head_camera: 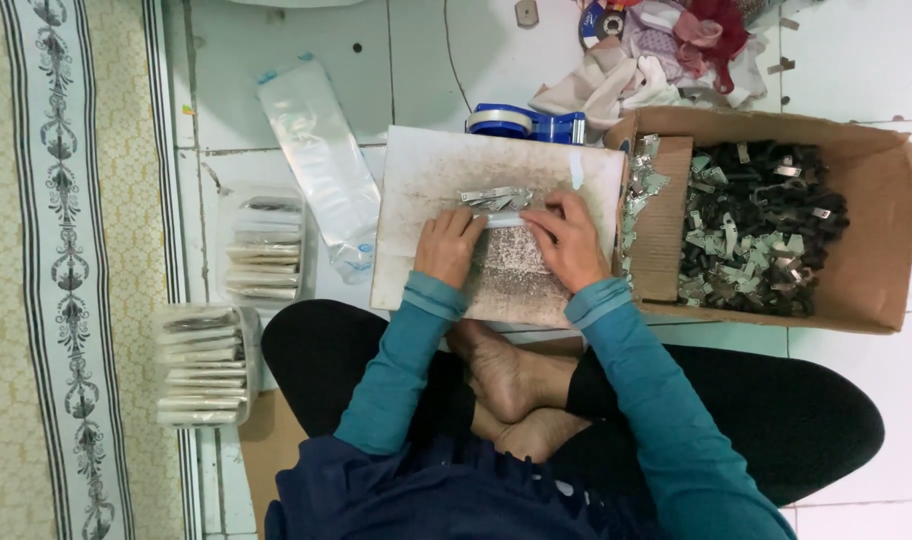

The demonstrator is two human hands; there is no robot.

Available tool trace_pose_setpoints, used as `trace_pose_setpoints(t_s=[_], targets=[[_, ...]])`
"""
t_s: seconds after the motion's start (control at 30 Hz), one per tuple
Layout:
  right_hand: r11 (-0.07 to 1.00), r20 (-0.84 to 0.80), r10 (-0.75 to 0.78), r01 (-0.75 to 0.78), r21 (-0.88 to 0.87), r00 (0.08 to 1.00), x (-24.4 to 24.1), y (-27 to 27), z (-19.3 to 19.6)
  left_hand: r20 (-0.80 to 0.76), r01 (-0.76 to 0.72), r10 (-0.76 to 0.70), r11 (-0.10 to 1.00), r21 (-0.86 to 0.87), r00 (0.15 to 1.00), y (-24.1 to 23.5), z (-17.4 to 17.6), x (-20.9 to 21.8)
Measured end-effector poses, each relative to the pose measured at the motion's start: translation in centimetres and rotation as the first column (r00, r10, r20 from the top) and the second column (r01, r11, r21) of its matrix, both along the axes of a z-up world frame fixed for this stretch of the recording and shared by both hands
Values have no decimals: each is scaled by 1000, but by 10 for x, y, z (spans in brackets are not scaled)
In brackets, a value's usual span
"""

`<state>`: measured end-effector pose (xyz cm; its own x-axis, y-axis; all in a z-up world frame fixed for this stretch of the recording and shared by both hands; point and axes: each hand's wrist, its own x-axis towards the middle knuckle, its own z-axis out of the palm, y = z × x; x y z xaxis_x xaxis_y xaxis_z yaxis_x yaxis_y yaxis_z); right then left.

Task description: The person picks up metal clips from a cardboard box, places them inside a plastic bag, and then seals the bag with tape.

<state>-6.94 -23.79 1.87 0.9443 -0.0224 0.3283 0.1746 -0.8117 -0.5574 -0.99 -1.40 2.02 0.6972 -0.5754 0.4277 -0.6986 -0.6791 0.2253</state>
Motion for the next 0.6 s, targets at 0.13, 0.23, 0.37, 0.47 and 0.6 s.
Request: trace_pose_setpoints(t_s=[0.13,0.23,0.37,0.47,0.6], targets=[[1000,40,21,-20,-13,999,-1,-1,5,33,17,-15,999,-45,999,3,5,-3],[998,53,46,-44,-34,998,1,-1,5,52,24,-22,999,-36,998,2,2,-1],[995,97,44,-35,-98,994,3,1,0,85,12,-9,999,-42,996,1,-11,2],[990,139,26,-6,-143,990,4,3,-5,132,1,4,999,-40,991,-2,-21,4],[976,134,-36,63,-208,990,5,5,-8,227,-10,27,997,-76,973,-3,-26,5]])
